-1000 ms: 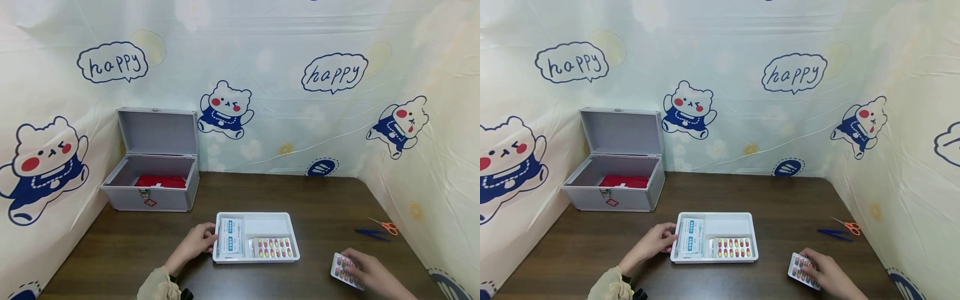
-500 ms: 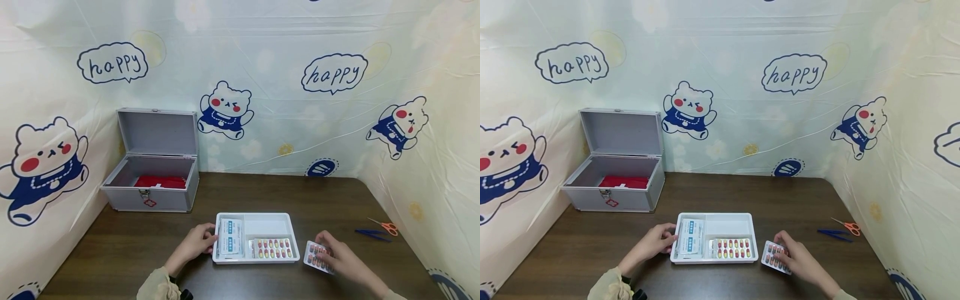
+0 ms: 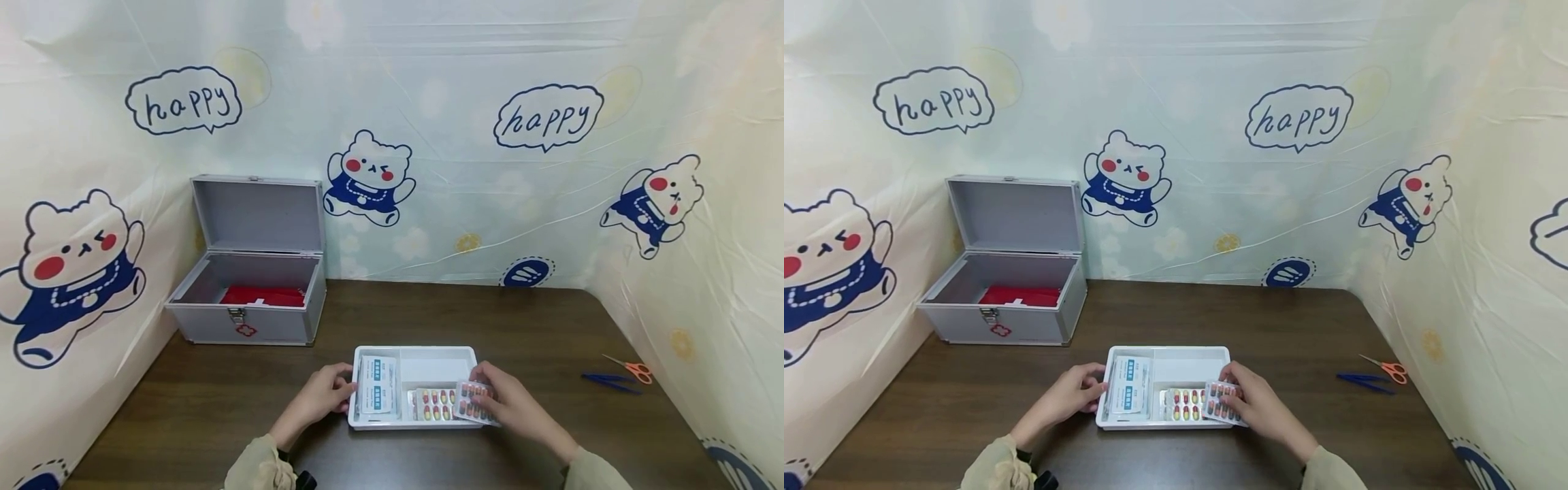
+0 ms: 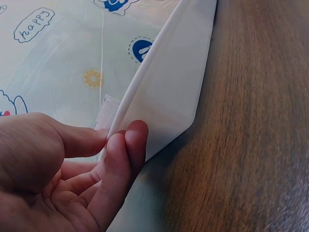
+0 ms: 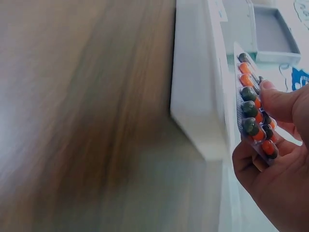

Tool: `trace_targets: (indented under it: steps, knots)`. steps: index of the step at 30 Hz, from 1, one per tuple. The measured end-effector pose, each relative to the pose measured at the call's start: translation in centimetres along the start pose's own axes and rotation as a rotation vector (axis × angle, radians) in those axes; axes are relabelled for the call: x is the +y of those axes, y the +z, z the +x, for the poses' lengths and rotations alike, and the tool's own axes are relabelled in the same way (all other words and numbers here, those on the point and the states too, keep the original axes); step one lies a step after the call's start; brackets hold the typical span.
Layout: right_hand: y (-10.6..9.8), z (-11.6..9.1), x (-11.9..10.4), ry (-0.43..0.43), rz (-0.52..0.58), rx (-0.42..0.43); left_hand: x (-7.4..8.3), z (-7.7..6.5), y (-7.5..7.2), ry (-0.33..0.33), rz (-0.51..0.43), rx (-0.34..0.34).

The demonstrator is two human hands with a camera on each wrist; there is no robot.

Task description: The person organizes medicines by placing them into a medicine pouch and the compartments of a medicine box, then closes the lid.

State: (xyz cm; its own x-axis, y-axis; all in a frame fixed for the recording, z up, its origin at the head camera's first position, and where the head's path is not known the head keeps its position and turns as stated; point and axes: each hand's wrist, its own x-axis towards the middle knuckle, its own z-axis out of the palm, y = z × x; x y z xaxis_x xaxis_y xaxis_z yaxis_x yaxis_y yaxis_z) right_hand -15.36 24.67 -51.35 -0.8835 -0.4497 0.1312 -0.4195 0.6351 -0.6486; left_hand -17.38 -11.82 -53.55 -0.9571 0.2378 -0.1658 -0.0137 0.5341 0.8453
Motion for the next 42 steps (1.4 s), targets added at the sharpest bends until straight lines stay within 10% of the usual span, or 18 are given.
trace_targets:
  steps: [16, 26, 42]
  knots:
    - [2.7, 2.1, -1.2, -0.009, -0.248, 0.103, 0.3, 0.1, -0.1, 0.005, -0.016, -0.02]
    - [-3.8, -0.7, 4.6, -0.128, -0.417, 0.346, 0.2, 0.1, -0.2, -0.034, 0.005, -0.015]
    - [-13.5, -8.3, 15.9, 0.174, -0.686, 0.179, 0.1, 0.2, -0.2, -0.05, 0.006, -0.026]
